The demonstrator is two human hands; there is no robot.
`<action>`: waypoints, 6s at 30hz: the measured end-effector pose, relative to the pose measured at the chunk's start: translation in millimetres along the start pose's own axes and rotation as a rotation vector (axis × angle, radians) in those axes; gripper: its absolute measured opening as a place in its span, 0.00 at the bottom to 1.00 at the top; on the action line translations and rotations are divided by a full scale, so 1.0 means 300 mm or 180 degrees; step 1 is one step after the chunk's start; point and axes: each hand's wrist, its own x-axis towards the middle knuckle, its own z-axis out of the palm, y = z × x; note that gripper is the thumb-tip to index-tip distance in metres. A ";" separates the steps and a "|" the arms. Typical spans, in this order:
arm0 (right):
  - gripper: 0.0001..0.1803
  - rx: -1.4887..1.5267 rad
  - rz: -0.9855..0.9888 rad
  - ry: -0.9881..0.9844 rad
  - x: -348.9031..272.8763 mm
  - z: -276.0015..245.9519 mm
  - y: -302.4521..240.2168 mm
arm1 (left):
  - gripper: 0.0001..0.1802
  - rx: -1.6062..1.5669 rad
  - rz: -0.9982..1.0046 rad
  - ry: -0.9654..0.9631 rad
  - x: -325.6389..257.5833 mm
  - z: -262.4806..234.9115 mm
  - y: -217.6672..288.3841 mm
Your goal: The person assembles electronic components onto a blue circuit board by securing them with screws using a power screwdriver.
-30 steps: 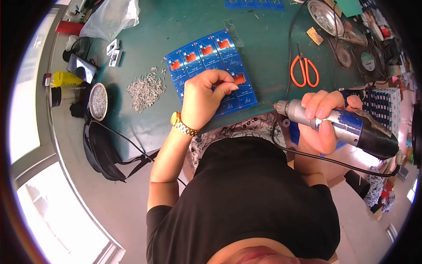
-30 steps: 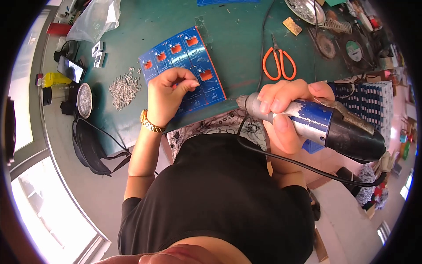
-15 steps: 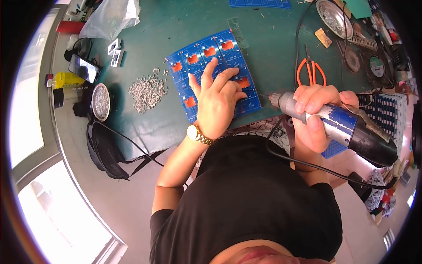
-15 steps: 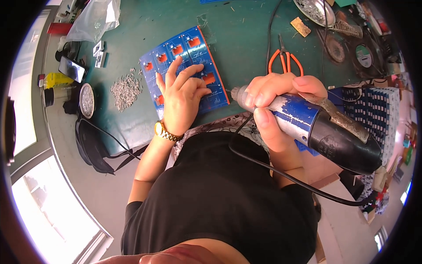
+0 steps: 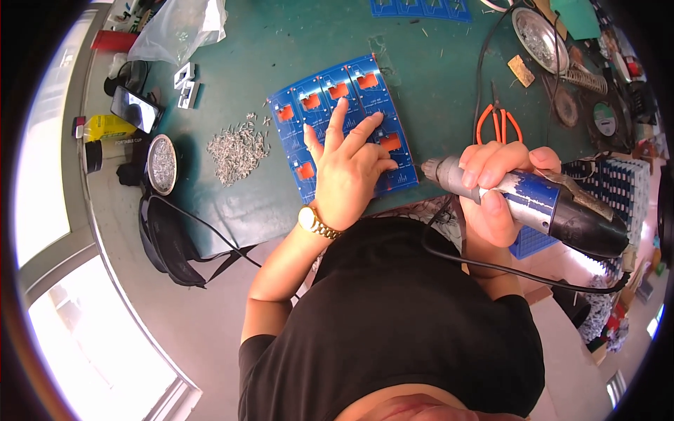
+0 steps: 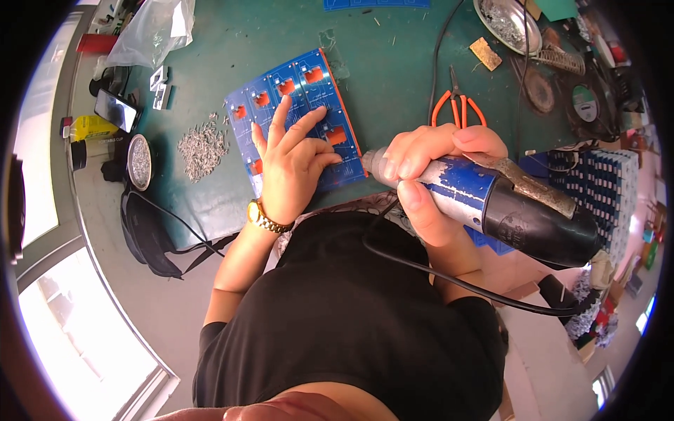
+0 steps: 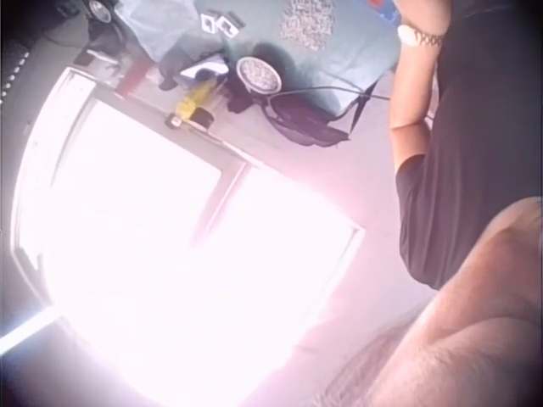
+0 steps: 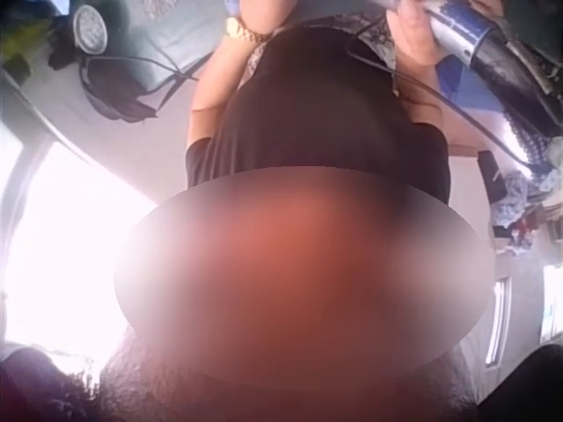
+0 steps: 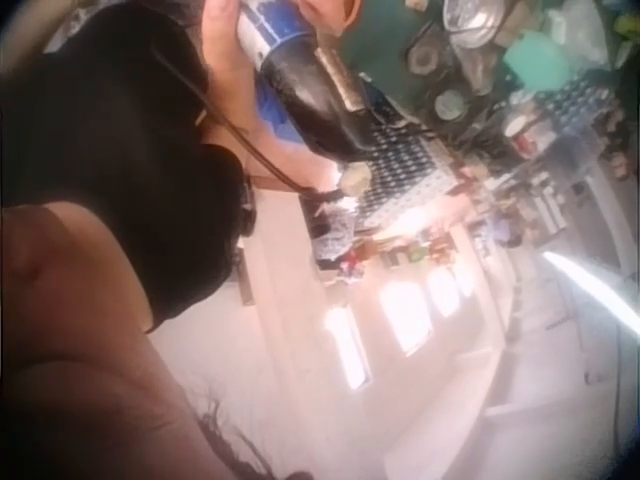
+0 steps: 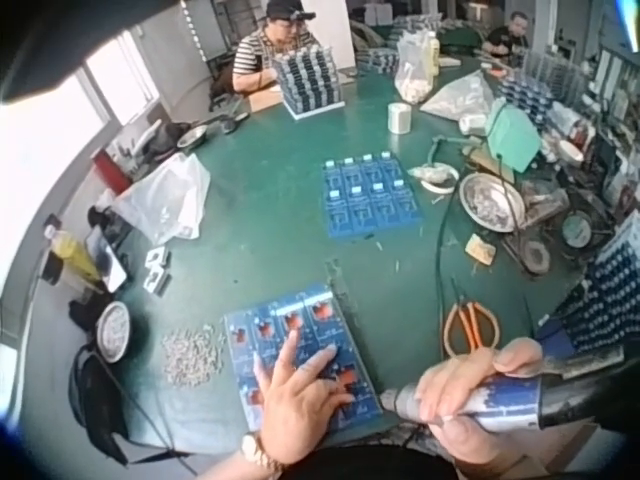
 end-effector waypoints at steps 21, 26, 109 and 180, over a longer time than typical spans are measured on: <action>0.35 -0.0032 0.0103 -0.0556 0.027 0.057 0.024 | 0.07 -0.0816 0.0021 -0.0426 0.012 -0.037 -0.061; 0.35 -0.0009 0.0091 -0.0696 0.038 0.088 0.032 | 0.07 -0.0752 0.0056 -0.0349 0.006 -0.054 -0.060; 0.35 0.0189 -0.0107 -0.1078 0.048 0.075 0.067 | 0.10 -0.0810 0.0134 0.0083 -0.015 -0.042 -0.094; 0.38 0.0511 -0.0062 -0.0941 0.025 0.140 0.088 | 0.09 -0.0447 -0.0358 0.0154 -0.108 -0.082 -0.101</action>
